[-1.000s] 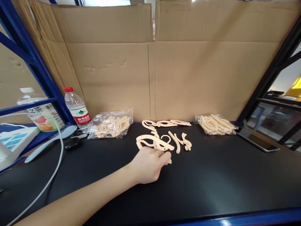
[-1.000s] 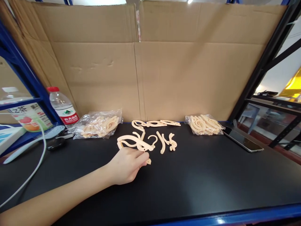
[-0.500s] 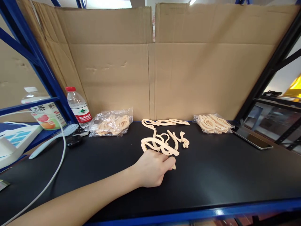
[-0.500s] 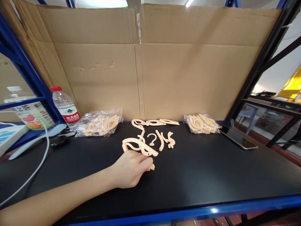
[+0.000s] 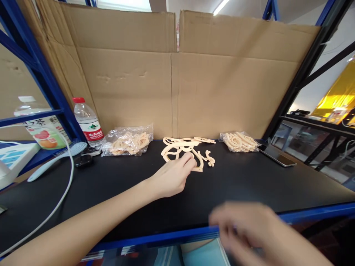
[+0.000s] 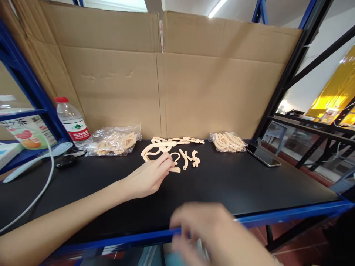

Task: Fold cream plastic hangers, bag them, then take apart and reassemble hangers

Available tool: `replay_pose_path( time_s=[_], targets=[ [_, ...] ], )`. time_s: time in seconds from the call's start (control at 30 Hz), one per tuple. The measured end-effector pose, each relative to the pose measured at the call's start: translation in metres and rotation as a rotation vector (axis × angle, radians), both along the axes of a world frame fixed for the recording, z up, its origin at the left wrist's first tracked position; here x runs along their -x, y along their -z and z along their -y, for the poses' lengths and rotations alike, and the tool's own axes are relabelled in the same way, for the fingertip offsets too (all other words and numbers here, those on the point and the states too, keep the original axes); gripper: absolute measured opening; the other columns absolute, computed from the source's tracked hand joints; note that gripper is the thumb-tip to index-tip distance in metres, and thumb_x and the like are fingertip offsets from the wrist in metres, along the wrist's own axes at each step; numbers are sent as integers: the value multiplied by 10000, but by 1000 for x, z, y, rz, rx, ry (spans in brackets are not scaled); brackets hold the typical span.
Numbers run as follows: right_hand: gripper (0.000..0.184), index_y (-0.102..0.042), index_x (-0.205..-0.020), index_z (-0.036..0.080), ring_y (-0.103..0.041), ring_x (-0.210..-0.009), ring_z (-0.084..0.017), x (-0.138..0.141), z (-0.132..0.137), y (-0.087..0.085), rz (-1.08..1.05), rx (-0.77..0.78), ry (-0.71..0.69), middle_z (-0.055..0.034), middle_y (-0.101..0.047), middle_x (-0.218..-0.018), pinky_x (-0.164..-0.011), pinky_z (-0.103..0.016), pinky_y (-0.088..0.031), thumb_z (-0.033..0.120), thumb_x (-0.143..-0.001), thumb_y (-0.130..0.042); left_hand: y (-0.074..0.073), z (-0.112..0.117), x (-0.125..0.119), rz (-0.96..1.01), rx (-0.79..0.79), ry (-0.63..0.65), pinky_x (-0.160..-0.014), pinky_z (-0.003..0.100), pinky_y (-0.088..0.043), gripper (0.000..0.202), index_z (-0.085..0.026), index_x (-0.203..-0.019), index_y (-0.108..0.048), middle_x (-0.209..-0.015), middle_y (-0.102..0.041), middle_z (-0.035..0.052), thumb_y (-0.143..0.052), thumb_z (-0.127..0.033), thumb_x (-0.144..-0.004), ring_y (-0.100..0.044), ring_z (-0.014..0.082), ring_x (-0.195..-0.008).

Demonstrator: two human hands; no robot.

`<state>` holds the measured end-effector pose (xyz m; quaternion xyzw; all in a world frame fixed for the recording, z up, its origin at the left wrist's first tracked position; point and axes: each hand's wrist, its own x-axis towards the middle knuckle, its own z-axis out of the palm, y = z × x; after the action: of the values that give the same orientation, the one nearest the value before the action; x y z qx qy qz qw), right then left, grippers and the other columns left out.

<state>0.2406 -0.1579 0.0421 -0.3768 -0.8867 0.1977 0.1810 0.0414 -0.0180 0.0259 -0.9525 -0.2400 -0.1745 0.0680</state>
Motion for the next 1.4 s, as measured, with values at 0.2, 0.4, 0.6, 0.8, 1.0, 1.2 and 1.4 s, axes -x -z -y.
replay_pose_path(
  time_s=[0.2,0.4,0.6,0.8,1.0,1.2,1.4],
  targets=[
    [357,-554,-1118,163,-662,-712,-171,-2,-108,10,-441,284,165,-75,-661,-919,-535,-272,-559,375,-838,-620,4,2,-6,101,-77,62,-675,286,-494,310,-149,-1007,-495,-993,-576,84,-421,27,-763,-570,186,-830],
    [224,-643,-917,129,-518,-473,-82,-4,-140,33,-480,321,126,9,-561,-643,-436,-202,-425,287,-907,-485,0,-2,1,281,-426,105,-789,345,-492,276,-159,-1129,-540,-910,-651,71,-484,-82,-869,-610,221,-904],
    [307,-671,-1060,179,-586,-770,-137,-20,-136,1,-197,-158,-5,-47,-666,-927,-755,-289,-471,104,-919,-408,-25,-14,15,484,170,-330,-679,332,-513,627,-146,-1352,-417,-1175,-612,154,-611,-438,-832,-639,217,-814],
    [333,-670,-1009,185,-576,-857,-142,-27,-140,-23,-23,-161,-165,-41,-644,-959,-770,-272,-459,27,-887,-402,-26,-19,14,443,808,-6,-544,207,-462,282,-162,-954,-626,-777,-663,29,-513,-415,-905,-604,130,-639],
    [257,-570,-1147,194,-612,-906,-180,-35,-154,2,70,-272,-11,-17,-663,-863,-1033,-472,-343,136,-918,-469,-8,-11,11,808,1035,-233,-486,238,-533,279,-182,-1001,-435,-812,-674,18,-533,-418,-890,-611,108,-495],
    [149,-536,-1082,185,-627,-924,-189,-14,-139,23,74,-578,121,-29,-677,-895,-1127,-612,-53,242,-968,-459,9,3,7,1021,1007,-230,-686,346,-622,356,-198,-1104,-381,-965,-683,48,-557,-426,-895,-705,167,-715],
    [187,-524,-852,180,-596,-770,-133,-11,-135,33,83,-693,110,11,-630,-808,-1153,-549,-69,240,-991,-414,19,14,2,981,920,-189,-720,344,-627,293,-195,-1120,-473,-1062,-666,60,-498,-423,-939,-701,169,-776]
  ],
)
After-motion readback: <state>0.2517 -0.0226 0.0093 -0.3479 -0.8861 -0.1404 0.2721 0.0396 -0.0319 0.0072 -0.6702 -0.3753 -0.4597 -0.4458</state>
